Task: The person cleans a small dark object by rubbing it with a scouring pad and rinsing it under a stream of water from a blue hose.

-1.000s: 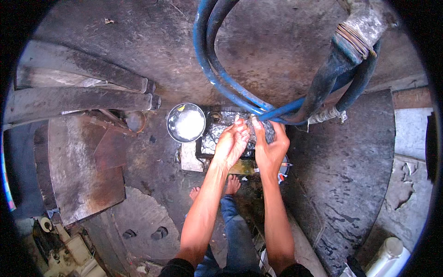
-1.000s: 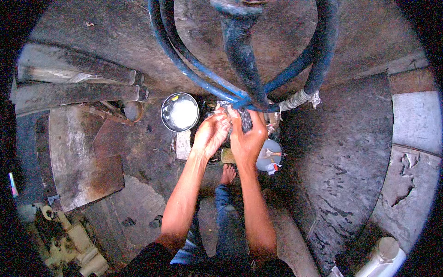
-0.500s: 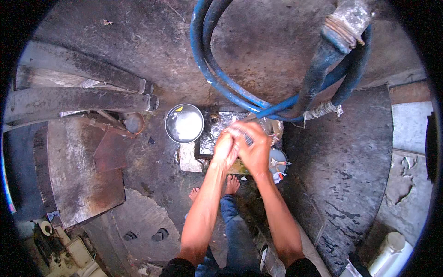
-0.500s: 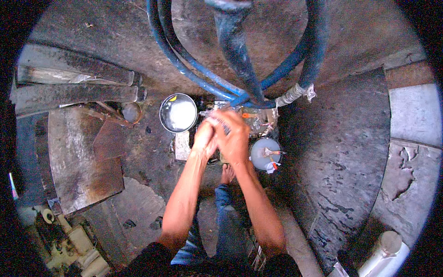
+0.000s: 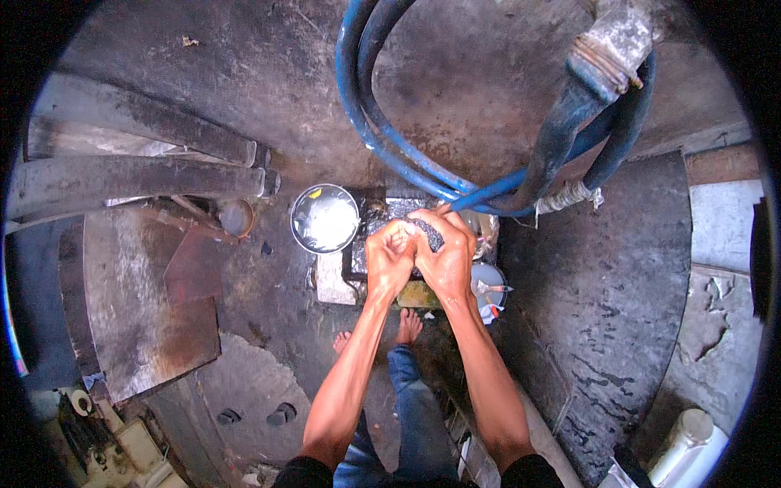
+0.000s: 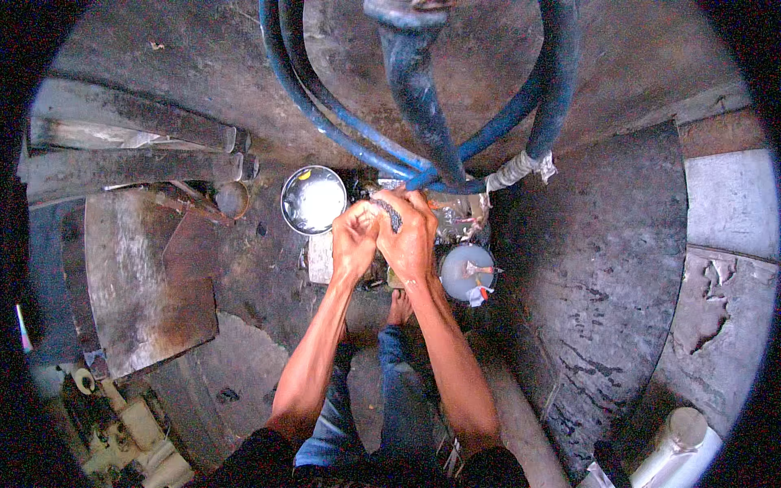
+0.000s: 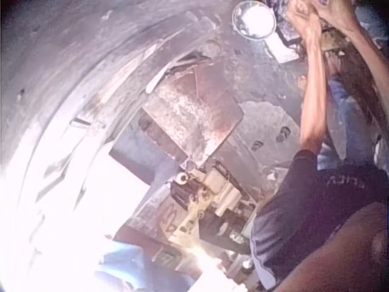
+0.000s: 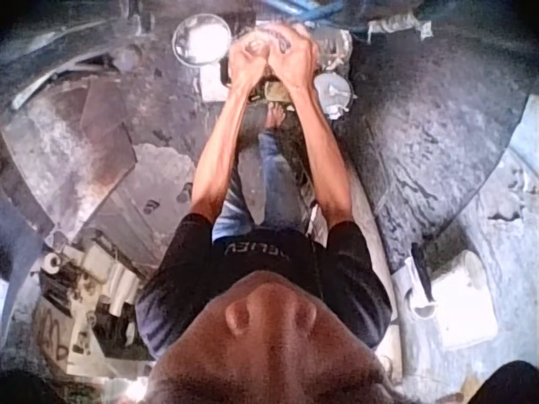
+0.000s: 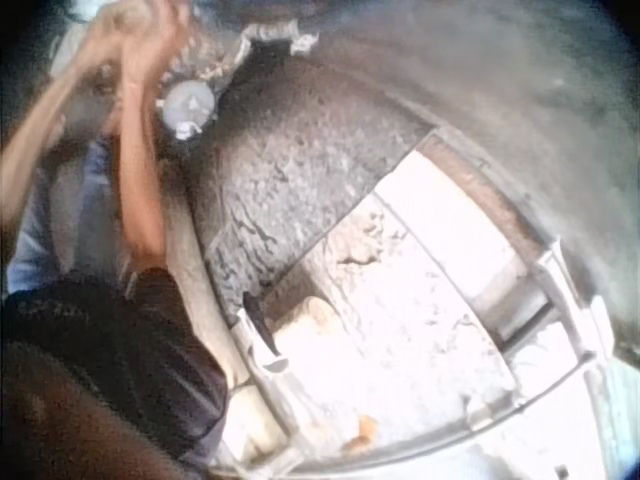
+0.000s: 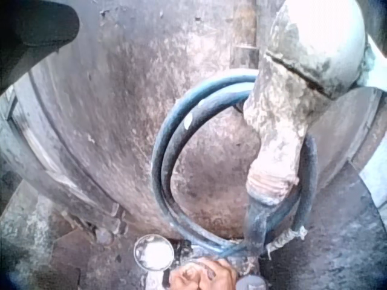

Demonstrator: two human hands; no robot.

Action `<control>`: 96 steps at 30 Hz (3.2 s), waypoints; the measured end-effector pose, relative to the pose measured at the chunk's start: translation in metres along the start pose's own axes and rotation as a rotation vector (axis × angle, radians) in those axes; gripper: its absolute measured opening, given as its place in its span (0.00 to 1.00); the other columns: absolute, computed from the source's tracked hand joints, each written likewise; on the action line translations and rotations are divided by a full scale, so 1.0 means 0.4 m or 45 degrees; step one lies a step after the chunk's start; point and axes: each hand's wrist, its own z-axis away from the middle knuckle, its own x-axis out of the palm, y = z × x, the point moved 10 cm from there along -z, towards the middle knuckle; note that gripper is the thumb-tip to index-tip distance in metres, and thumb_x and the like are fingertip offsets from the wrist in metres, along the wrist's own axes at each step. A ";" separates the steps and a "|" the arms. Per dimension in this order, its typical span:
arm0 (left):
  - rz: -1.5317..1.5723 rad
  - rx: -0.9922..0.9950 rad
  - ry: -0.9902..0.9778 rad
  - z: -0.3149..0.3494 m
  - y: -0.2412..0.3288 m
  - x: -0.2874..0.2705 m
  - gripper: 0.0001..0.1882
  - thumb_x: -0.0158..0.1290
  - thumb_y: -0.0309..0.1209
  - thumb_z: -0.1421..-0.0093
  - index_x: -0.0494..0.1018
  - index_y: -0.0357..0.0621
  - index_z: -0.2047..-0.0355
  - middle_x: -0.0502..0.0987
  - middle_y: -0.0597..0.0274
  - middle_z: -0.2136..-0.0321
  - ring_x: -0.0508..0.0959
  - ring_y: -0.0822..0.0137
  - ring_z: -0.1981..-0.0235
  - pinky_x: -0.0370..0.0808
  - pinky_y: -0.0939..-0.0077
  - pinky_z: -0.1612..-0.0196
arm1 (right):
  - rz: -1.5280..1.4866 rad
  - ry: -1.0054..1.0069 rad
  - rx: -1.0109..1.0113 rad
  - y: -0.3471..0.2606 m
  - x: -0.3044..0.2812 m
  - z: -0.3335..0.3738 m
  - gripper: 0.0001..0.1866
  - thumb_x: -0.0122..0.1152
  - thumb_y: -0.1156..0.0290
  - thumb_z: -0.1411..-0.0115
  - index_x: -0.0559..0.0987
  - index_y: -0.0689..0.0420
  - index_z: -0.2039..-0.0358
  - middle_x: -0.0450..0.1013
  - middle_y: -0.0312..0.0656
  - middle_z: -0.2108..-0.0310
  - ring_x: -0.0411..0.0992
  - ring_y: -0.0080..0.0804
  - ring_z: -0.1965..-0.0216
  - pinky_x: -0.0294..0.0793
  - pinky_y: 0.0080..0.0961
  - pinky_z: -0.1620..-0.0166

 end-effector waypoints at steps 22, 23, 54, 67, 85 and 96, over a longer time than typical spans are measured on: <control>1.657 -0.795 -0.522 0.004 -0.033 0.148 0.21 0.38 0.38 0.31 0.58 0.48 0.83 0.55 0.71 0.91 0.54 0.76 0.93 0.54 0.82 0.88 | -0.758 0.204 0.627 0.172 -0.032 0.038 0.13 0.62 0.68 0.40 0.78 0.66 0.62 0.73 0.31 0.68 0.65 0.15 0.67 0.66 0.17 0.62; 1.777 -0.784 -0.594 0.008 -0.020 0.164 0.22 0.37 0.39 0.31 0.58 0.49 0.84 0.54 0.71 0.92 0.53 0.75 0.93 0.54 0.79 0.89 | -0.721 0.239 0.620 0.174 -0.044 0.040 0.13 0.62 0.68 0.40 0.78 0.66 0.61 0.73 0.32 0.68 0.66 0.16 0.66 0.66 0.17 0.62; 2.059 -0.728 -0.763 0.099 0.021 0.199 0.31 0.25 0.42 0.29 0.61 0.43 0.88 0.62 0.62 0.94 0.57 0.72 0.98 0.52 0.82 0.95 | 0.046 -0.864 -0.141 0.019 0.043 -0.061 0.13 0.50 0.74 0.41 0.78 0.63 0.59 0.74 0.57 0.58 0.73 0.54 0.56 0.72 0.39 0.53; 1.867 -0.850 -0.648 0.117 -0.002 0.191 0.32 0.30 0.46 0.30 0.61 0.43 0.90 0.60 0.61 0.95 0.56 0.68 0.97 0.57 0.76 0.94 | 0.411 -0.940 -0.287 -0.004 0.067 -0.052 0.12 0.58 0.75 0.48 0.79 0.63 0.62 0.75 0.53 0.62 0.74 0.50 0.58 0.72 0.37 0.53; 1.927 -0.806 -0.770 0.127 0.017 0.192 0.36 0.24 0.48 0.30 0.63 0.40 0.90 0.59 0.59 0.95 0.56 0.65 0.96 0.57 0.74 0.94 | -0.064 -0.616 -0.177 0.036 0.012 -0.051 0.10 0.58 0.73 0.44 0.80 0.65 0.64 0.78 0.51 0.64 0.76 0.45 0.61 0.73 0.32 0.54; 1.650 -0.815 -0.763 0.108 -0.005 0.181 0.35 0.26 0.48 0.30 0.64 0.39 0.89 0.60 0.59 0.94 0.58 0.65 0.97 0.57 0.76 0.94 | 0.108 -0.765 -0.190 0.023 0.052 -0.062 0.11 0.56 0.69 0.45 0.79 0.64 0.67 0.76 0.56 0.68 0.75 0.52 0.63 0.74 0.35 0.60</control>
